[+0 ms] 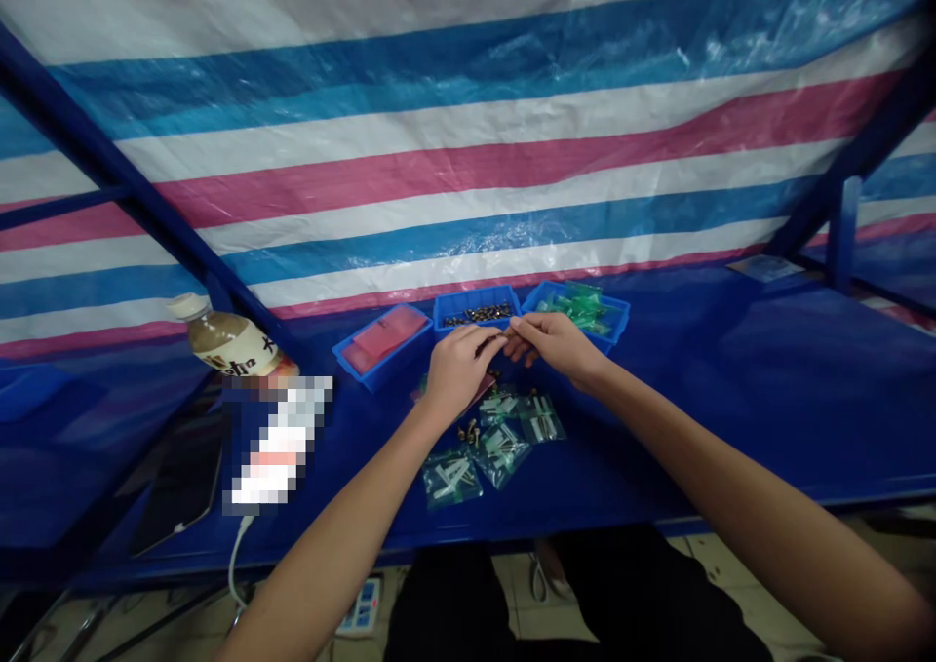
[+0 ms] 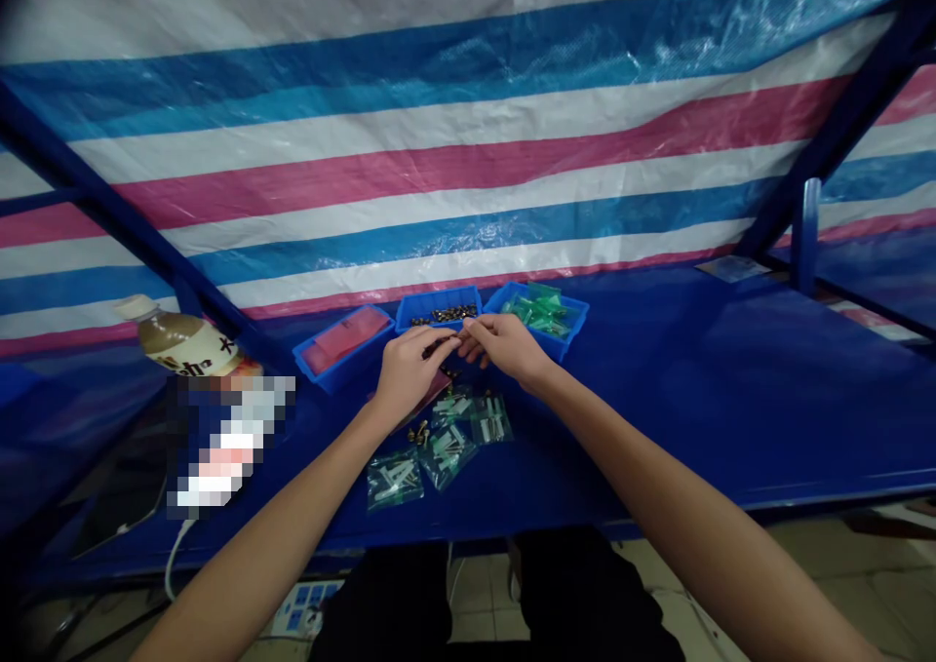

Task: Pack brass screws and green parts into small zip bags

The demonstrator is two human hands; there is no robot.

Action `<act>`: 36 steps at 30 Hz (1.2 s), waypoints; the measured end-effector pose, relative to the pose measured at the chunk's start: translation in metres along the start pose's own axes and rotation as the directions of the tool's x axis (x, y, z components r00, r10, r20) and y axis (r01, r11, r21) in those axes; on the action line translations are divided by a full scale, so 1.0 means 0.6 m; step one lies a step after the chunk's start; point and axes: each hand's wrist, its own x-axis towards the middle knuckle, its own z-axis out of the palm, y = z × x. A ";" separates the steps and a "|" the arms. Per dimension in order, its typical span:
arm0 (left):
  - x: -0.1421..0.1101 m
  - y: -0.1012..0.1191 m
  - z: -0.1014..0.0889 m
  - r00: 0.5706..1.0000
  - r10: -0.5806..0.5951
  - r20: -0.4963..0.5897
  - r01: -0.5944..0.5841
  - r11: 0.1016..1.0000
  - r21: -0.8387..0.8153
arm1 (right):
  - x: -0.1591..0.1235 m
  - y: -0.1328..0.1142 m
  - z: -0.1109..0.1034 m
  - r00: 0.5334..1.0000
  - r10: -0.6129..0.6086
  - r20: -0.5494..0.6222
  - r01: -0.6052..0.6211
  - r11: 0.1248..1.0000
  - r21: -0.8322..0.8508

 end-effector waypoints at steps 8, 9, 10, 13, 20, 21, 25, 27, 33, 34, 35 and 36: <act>0.010 -0.008 -0.007 0.981 -0.191 -0.005 0.186 0.962 -0.201 | 0.001 0.002 -0.002 0.997 -0.049 0.061 0.055 0.995 -0.087; 0.010 -0.008 -0.007 0.980 -0.200 -0.003 0.195 0.958 -0.209 | 0.000 0.001 -0.002 0.997 -0.055 0.062 0.060 0.994 -0.095; 0.011 -0.008 -0.006 0.979 -0.206 0.000 0.201 0.956 -0.213 | 0.000 0.001 -0.001 0.997 -0.057 0.059 0.063 0.993 -0.104; 0.011 -0.009 -0.006 0.981 -0.196 0.001 0.192 0.962 -0.196 | -0.001 -0.001 0.000 0.997 -0.061 0.048 0.066 0.992 -0.111; 0.014 -0.047 -0.030 0.987 -0.050 -0.150 0.086 0.966 0.245 | -0.002 -0.004 0.003 0.997 -0.064 0.047 0.071 0.985 -0.158; 0.014 -0.054 -0.032 0.985 -0.047 -0.165 0.095 0.951 0.294 | -0.003 -0.003 0.003 0.995 -0.082 0.049 0.090 0.974 -0.206; 0.012 -0.063 -0.033 0.976 -0.061 -0.207 0.138 0.914 0.383 | -0.004 0.004 0.002 0.965 -0.233 0.124 0.263 0.820 -0.508; 0.011 -0.057 -0.030 0.975 -0.058 -0.214 0.140 0.909 0.392 | -0.004 0.008 0.003 0.938 -0.266 0.222 0.347 0.747 -0.568; 0.012 -0.039 -0.026 0.978 -0.034 -0.204 0.110 0.921 0.374 | -0.006 0.021 0.014 0.909 -0.258 0.327 0.416 0.618 -0.667; 0.012 -0.039 -0.026 0.979 -0.031 -0.200 0.106 0.920 0.377 | -0.006 0.023 0.015 0.911 -0.260 0.320 0.412 0.601 -0.685; 0.012 -0.038 -0.026 0.980 -0.030 -0.196 0.104 0.919 0.380 | -0.006 0.025 0.016 0.914 -0.262 0.311 0.406 0.588 -0.700; 0.012 -0.037 -0.027 0.981 -0.030 -0.191 0.102 0.919 0.381 | -0.005 0.026 0.015 0.916 -0.264 0.302 0.401 0.579 -0.710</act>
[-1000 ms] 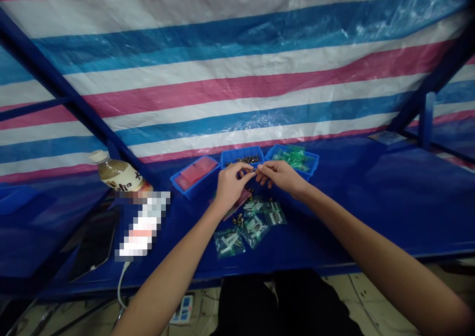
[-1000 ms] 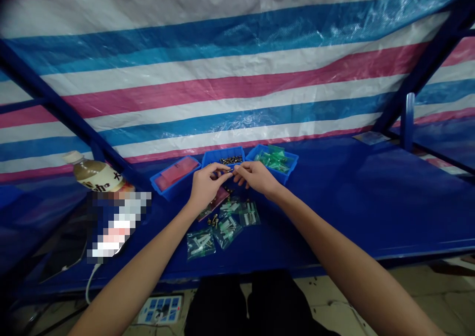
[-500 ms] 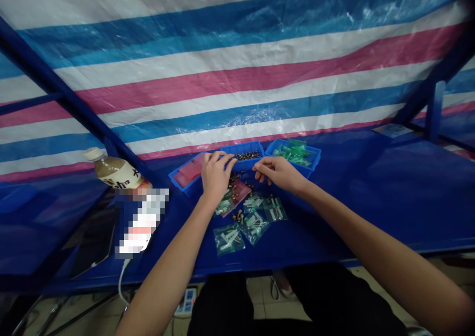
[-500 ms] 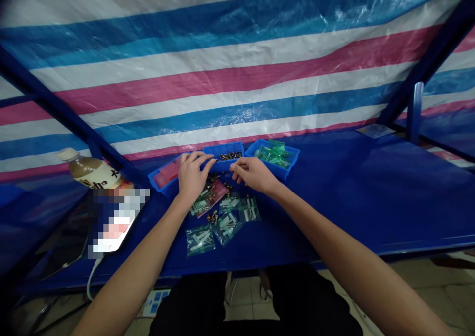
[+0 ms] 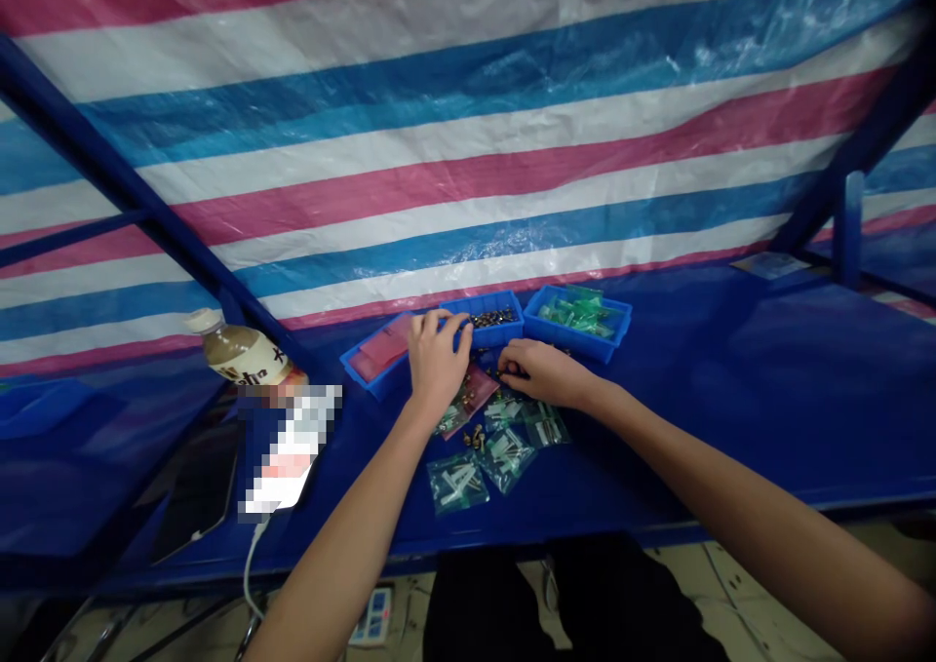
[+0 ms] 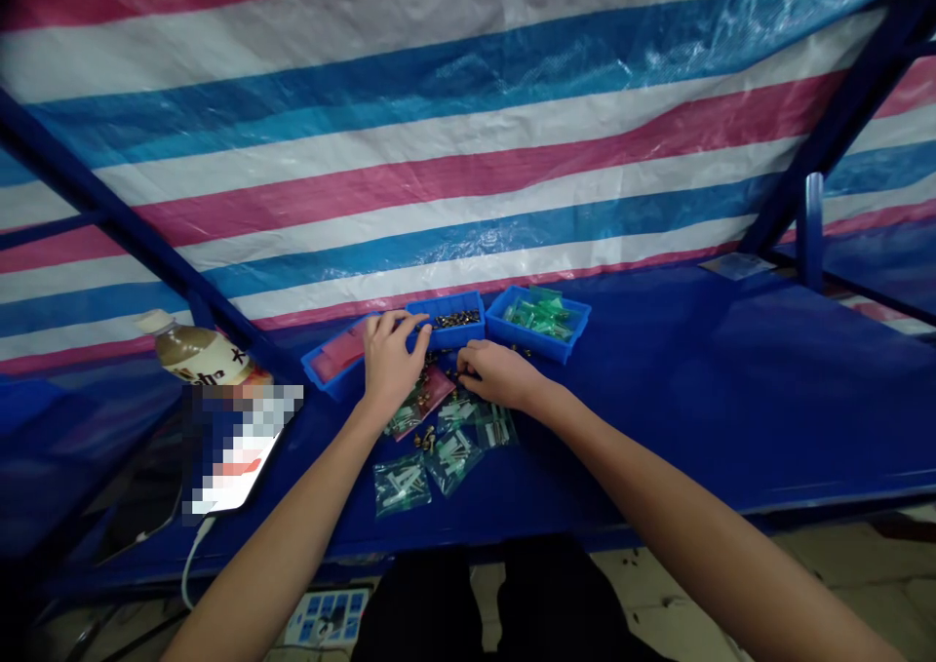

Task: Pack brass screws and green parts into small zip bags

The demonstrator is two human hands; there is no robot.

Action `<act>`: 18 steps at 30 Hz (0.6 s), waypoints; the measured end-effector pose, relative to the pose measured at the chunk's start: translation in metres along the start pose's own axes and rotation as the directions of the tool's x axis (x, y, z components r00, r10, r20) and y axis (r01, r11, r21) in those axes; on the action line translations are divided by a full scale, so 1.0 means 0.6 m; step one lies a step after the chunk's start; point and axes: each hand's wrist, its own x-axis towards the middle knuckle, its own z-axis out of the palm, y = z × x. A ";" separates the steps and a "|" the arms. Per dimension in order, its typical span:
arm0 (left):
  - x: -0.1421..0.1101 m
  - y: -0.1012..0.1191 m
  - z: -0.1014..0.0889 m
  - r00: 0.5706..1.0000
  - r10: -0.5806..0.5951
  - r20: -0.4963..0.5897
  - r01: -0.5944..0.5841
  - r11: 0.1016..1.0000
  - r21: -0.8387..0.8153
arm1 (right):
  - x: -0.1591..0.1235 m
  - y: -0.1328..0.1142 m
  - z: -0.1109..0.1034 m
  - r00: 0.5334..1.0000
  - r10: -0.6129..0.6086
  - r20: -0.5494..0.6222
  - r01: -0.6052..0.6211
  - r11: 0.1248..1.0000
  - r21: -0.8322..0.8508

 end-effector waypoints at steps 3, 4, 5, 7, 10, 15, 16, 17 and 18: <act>-0.001 0.004 -0.002 1.000 0.005 0.022 -0.005 1.000 -0.013 | 0.000 0.004 -0.001 1.000 0.005 -0.024 -0.006 1.000 -0.012; -0.001 0.006 -0.002 0.999 0.009 0.034 -0.008 1.000 -0.022 | 0.000 0.005 -0.003 0.999 0.009 -0.031 -0.009 1.000 -0.004; -0.002 0.009 -0.002 0.999 0.015 0.050 -0.013 0.999 -0.035 | 0.000 0.005 -0.005 0.999 0.017 -0.041 -0.017 1.000 0.010; -0.002 0.016 -0.002 0.995 0.032 0.091 -0.024 0.996 -0.081 | 0.000 0.004 -0.009 0.996 0.045 -0.080 -0.041 0.998 0.053; 0.000 0.025 -0.002 0.976 0.085 0.199 -0.043 0.978 -0.205 | 0.001 0.000 -0.016 0.983 0.069 -0.169 -0.046 0.990 0.136; 0.011 0.023 -0.008 0.883 0.148 0.445 0.066 0.900 -0.431 | 0.001 -0.008 -0.027 0.959 -0.002 -0.285 0.037 0.992 0.118; 0.012 0.020 -0.009 0.870 0.134 0.474 0.118 0.877 -0.466 | 0.000 -0.009 -0.028 0.956 -0.029 -0.290 0.060 0.994 0.097; 0.013 0.018 -0.010 0.861 0.120 0.494 0.168 0.850 -0.499 | 0.000 -0.010 -0.029 0.955 -0.056 -0.292 0.083 0.993 0.080; 0.014 0.016 -0.010 0.855 0.108 0.508 0.210 0.822 -0.529 | 0.000 -0.010 -0.030 0.953 -0.079 -0.292 0.104 0.992 0.071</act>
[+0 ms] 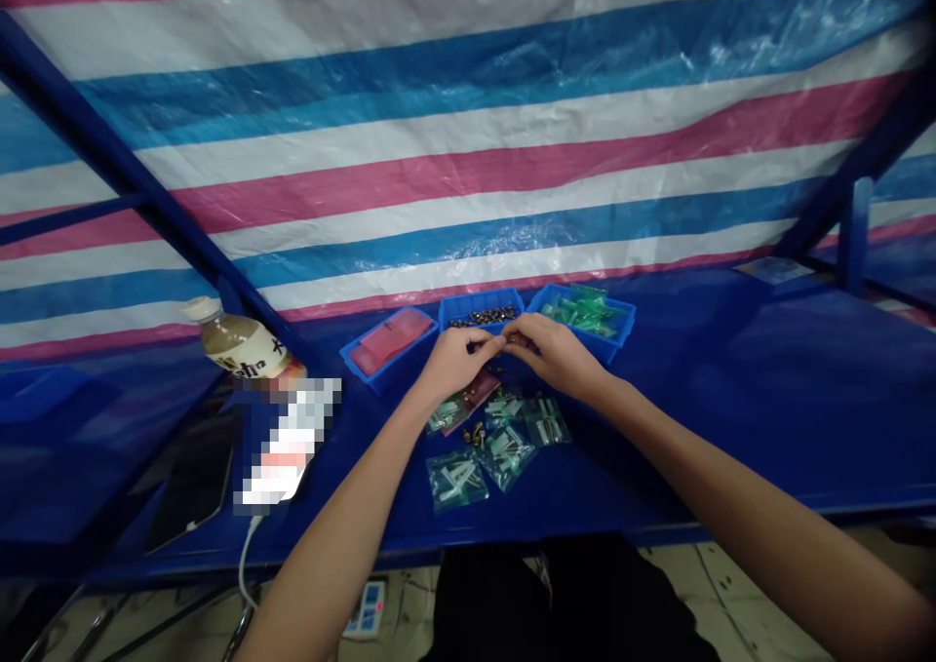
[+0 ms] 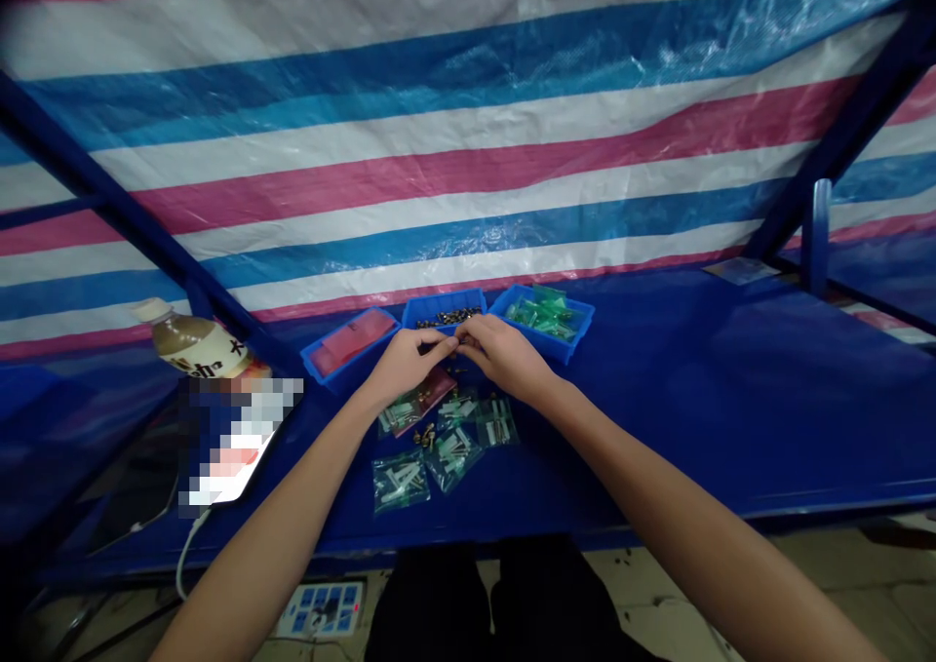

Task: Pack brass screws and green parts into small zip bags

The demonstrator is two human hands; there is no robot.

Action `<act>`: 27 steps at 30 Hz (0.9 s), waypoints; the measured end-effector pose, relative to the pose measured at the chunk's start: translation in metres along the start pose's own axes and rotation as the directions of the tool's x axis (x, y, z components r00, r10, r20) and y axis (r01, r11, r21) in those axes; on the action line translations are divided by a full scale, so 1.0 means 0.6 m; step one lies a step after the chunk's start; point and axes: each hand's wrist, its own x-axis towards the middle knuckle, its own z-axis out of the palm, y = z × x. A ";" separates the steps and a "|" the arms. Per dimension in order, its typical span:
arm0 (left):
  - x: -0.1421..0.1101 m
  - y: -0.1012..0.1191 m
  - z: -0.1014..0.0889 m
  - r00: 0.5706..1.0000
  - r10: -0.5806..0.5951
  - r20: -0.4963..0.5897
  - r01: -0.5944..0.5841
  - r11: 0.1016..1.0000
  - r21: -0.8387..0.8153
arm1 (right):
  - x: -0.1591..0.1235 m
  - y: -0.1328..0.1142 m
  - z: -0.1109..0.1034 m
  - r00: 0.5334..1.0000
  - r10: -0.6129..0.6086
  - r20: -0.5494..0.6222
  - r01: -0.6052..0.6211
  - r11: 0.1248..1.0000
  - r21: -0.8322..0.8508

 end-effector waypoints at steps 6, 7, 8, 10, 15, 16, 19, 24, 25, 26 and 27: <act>0.001 -0.005 0.001 0.998 -0.057 -0.023 0.052 0.981 -0.186 | 0.000 0.003 0.003 1.000 0.012 -0.001 -0.012 0.998 0.062; 0.001 -0.006 0.002 0.997 -0.067 -0.040 0.058 0.979 -0.193 | 0.000 0.004 0.004 0.999 0.032 -0.001 -0.032 0.997 0.073; 0.002 -0.006 0.003 0.995 -0.076 -0.063 0.062 0.978 -0.199 | 0.000 0.005 0.005 0.999 0.052 -0.002 -0.051 0.995 0.080; 0.002 -0.006 0.006 0.989 -0.079 -0.123 0.051 0.975 -0.216 | 0.000 0.007 0.005 0.996 0.087 -0.002 -0.086 0.992 0.091; 0.001 -0.005 0.011 0.962 0.001 -0.271 -0.068 0.969 -0.236 | 0.000 0.009 0.002 0.993 0.120 0.000 -0.119 0.987 0.110; 0.001 -0.005 0.011 0.958 0.011 -0.286 -0.081 0.968 -0.236 | 0.000 0.009 0.002 0.992 0.125 -0.002 -0.124 0.986 0.115; 0.001 -0.005 0.008 0.952 0.015 -0.307 -0.092 0.967 -0.238 | 0.001 0.010 0.001 0.990 0.140 -0.005 -0.138 0.982 0.128; 0.002 -0.003 0.003 0.947 -0.022 -0.321 -0.055 0.972 -0.229 | 0.002 0.008 -0.001 0.988 0.152 0.001 -0.152 0.984 0.092; 0.002 -0.003 0.003 0.946 -0.032 -0.322 -0.043 0.974 -0.224 | 0.002 0.008 -0.001 0.989 0.148 0.008 -0.148 0.986 0.075; 0.002 -0.003 0.002 0.946 -0.044 -0.322 -0.030 0.975 -0.222 | 0.001 0.007 -0.001 0.989 0.144 0.016 -0.145 0.988 0.057; 0.002 -0.004 0.002 0.944 -0.056 -0.324 -0.018 0.975 -0.221 | 0.000 0.007 0.000 0.990 0.141 0.027 -0.142 0.989 0.038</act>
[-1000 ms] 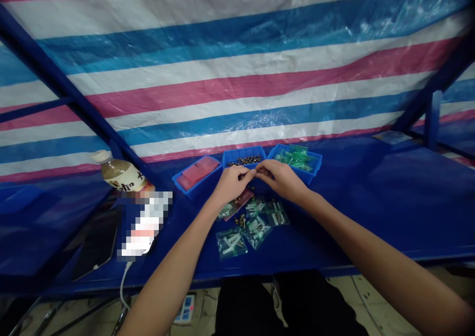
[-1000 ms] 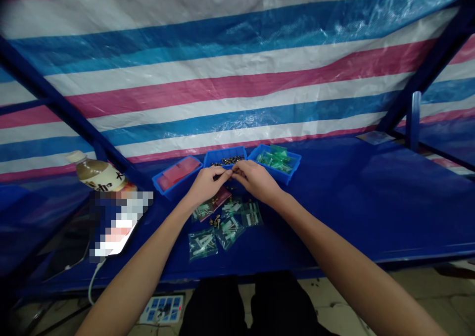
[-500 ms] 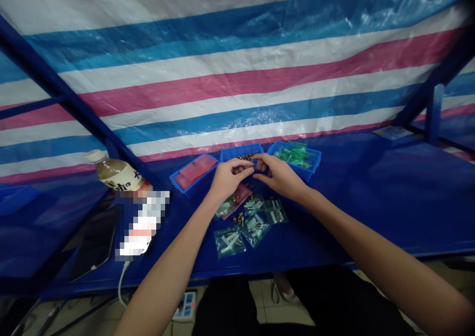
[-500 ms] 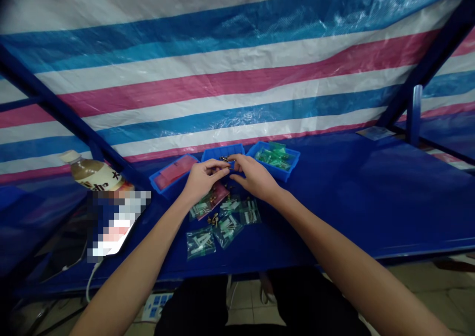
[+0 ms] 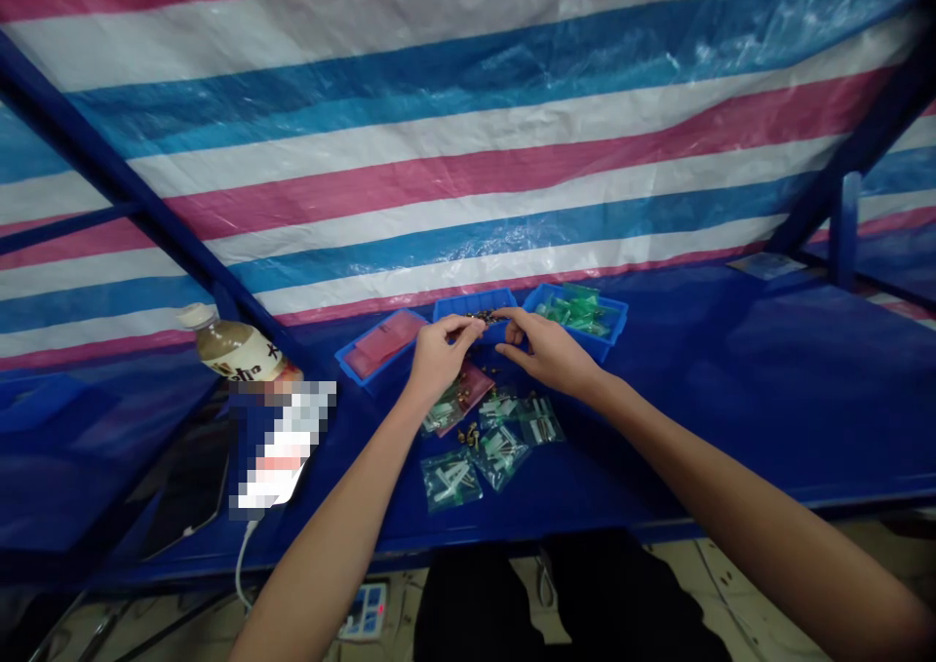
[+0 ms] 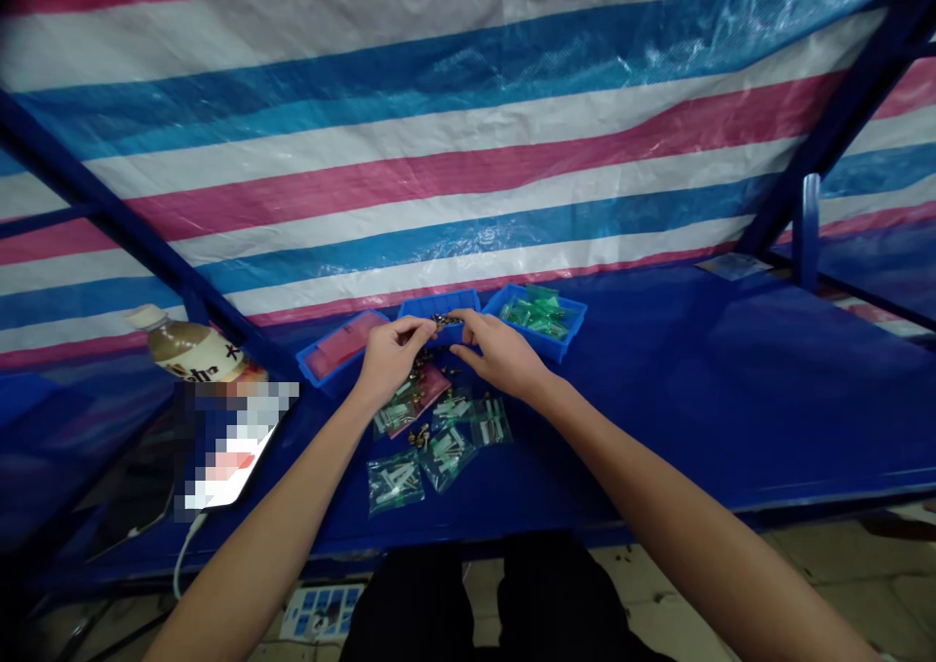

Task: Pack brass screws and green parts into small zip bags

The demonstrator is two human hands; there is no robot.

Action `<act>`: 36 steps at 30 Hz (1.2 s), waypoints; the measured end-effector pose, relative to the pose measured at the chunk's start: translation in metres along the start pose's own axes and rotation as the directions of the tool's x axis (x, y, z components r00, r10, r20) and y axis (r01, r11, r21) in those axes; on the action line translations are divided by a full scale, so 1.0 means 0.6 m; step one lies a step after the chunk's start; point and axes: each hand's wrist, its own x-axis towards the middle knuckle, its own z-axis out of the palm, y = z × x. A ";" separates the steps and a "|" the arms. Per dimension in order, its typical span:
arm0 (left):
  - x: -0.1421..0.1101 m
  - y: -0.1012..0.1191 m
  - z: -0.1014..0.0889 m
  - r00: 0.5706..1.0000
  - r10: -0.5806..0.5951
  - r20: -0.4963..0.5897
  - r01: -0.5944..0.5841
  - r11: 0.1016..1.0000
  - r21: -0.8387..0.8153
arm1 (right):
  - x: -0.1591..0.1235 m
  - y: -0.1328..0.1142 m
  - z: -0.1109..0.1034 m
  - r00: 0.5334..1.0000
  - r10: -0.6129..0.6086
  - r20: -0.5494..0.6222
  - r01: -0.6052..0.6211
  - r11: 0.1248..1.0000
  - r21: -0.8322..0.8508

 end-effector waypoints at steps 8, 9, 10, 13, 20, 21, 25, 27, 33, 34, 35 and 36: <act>0.001 -0.008 -0.010 0.981 0.118 -0.153 -0.072 0.958 0.278 | -0.004 0.006 0.007 0.992 -0.047 0.113 0.062 0.989 -0.134; 0.001 -0.008 -0.012 0.977 0.133 -0.165 -0.077 0.948 0.309 | -0.005 0.008 0.009 0.990 -0.050 0.129 0.069 0.987 -0.146; 0.002 -0.008 -0.013 0.974 0.145 -0.172 -0.080 0.938 0.336 | -0.005 0.010 0.010 0.988 -0.052 0.148 0.075 0.985 -0.155; 0.004 -0.010 -0.017 0.970 0.171 -0.171 -0.087 0.907 0.412 | -0.006 0.015 0.016 0.974 -0.059 0.220 0.097 0.981 -0.166; 0.002 -0.022 -0.018 0.969 0.210 -0.127 -0.105 0.824 0.557 | -0.005 0.020 0.029 0.964 -0.097 0.248 0.119 0.990 -0.077; 0.002 -0.023 -0.019 0.970 0.205 -0.130 -0.097 0.818 0.567 | -0.004 0.021 0.030 0.966 -0.088 0.242 0.105 0.993 -0.060; 0.004 -0.033 -0.021 0.973 0.178 -0.145 -0.054 0.791 0.609 | -0.004 0.021 0.031 0.978 -0.053 0.203 0.064 0.997 -0.046; 0.005 -0.038 -0.023 0.975 0.164 -0.151 -0.034 0.779 0.627 | -0.005 0.019 0.029 0.980 -0.038 0.193 0.045 0.998 -0.034; -0.002 -0.028 -0.021 0.970 0.161 -0.183 0.001 0.747 0.665 | -0.003 0.010 0.020 0.984 0.046 0.174 -0.060 0.995 0.078; -0.003 -0.021 -0.021 0.971 0.177 -0.160 -0.028 0.751 0.660 | -0.002 0.009 0.018 0.988 0.044 0.147 -0.057 0.995 0.084; -0.005 -0.013 -0.020 0.973 0.196 -0.121 -0.074 0.763 0.643 | -0.001 0.008 0.017 0.992 0.037 0.118 -0.048 0.995 0.087; -0.006 -0.005 -0.020 0.975 0.213 -0.069 -0.128 0.781 0.611 | 0.000 0.008 0.015 0.996 0.027 0.087 -0.035 0.996 0.085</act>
